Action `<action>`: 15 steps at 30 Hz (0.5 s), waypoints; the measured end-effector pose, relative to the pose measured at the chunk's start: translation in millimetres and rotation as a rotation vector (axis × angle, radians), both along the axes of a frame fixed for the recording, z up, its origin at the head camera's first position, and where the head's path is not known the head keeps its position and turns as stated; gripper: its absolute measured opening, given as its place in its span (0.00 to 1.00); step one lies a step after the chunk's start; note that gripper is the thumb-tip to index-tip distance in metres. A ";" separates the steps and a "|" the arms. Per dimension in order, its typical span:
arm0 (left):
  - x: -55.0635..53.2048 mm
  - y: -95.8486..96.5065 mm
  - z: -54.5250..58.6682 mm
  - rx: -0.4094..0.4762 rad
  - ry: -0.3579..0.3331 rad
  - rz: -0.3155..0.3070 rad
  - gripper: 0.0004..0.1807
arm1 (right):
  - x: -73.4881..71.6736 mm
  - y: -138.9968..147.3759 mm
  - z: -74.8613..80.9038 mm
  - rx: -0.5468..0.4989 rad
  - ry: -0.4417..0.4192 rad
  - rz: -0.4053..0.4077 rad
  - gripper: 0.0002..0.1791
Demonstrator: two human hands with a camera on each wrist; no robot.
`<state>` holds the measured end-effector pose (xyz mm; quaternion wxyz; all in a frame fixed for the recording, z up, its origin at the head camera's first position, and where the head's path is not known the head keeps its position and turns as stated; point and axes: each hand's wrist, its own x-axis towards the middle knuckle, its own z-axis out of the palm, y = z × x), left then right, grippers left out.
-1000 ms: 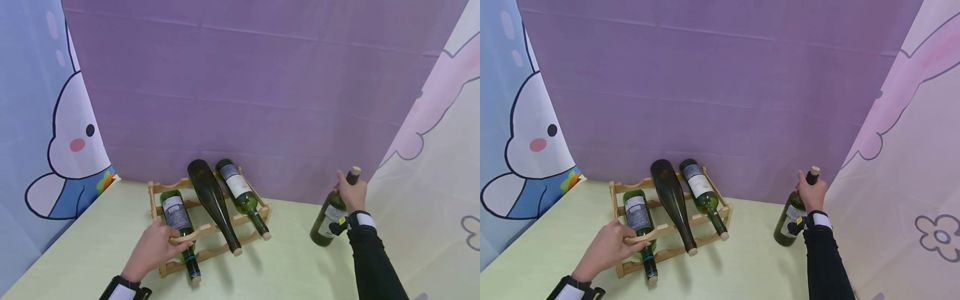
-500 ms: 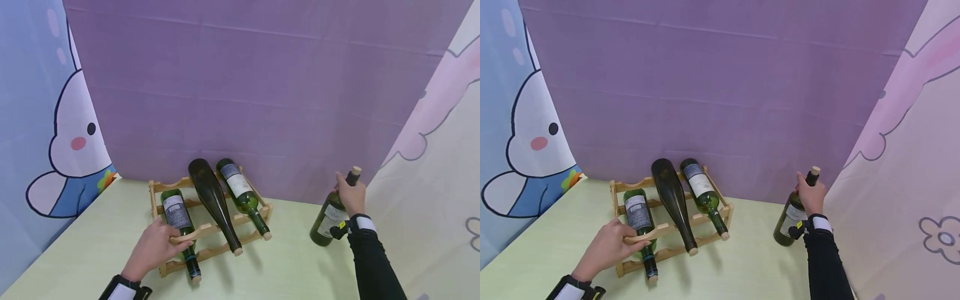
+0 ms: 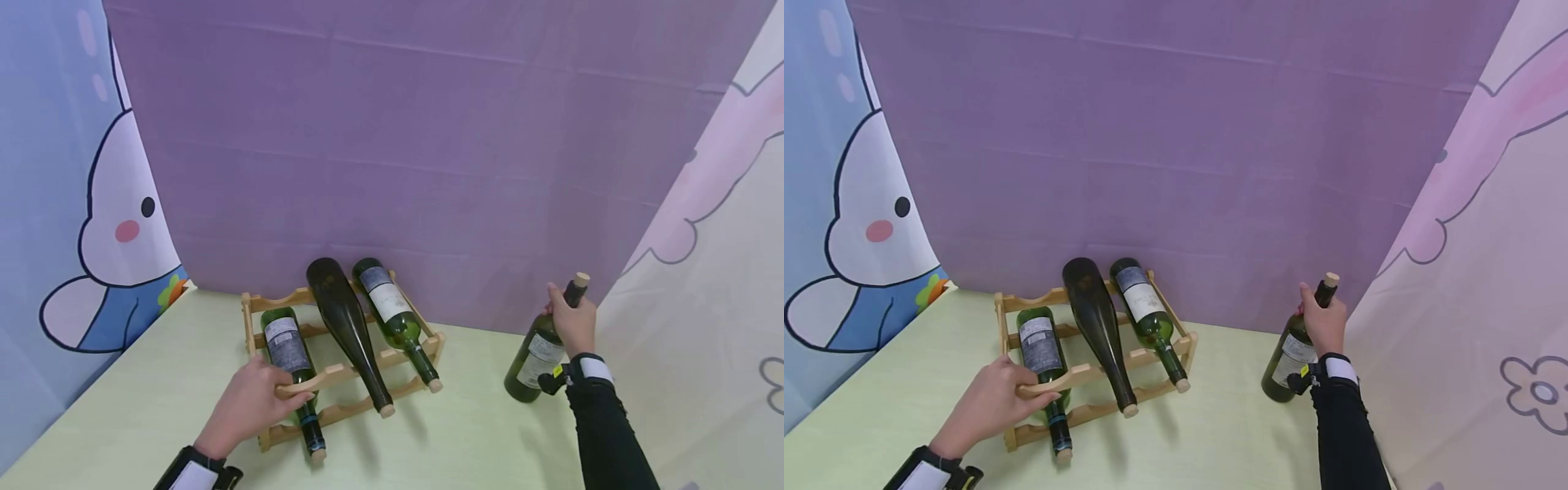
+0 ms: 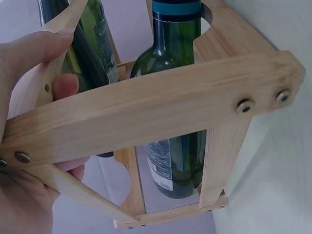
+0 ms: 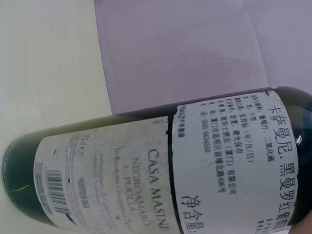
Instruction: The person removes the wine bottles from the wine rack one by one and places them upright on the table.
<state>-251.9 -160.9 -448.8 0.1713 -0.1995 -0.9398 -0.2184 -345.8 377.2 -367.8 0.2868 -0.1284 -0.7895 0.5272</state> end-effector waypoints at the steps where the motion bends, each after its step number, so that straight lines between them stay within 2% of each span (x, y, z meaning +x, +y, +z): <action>1: 0.3 -0.2 0.7 -0.001 -0.003 0.000 0.14 | -0.2 -0.7 -0.2 -0.002 -0.003 -0.005 0.28; 8: 0.3 -0.1 5.7 -0.004 -0.045 -0.006 0.14 | -3.6 -0.3 -2.1 -0.002 0.005 -0.024 0.28; 15: 0.9 1.0 5.6 -0.009 -0.065 -0.003 0.13 | -3.3 1.9 -3.7 -0.005 0.004 -0.018 0.28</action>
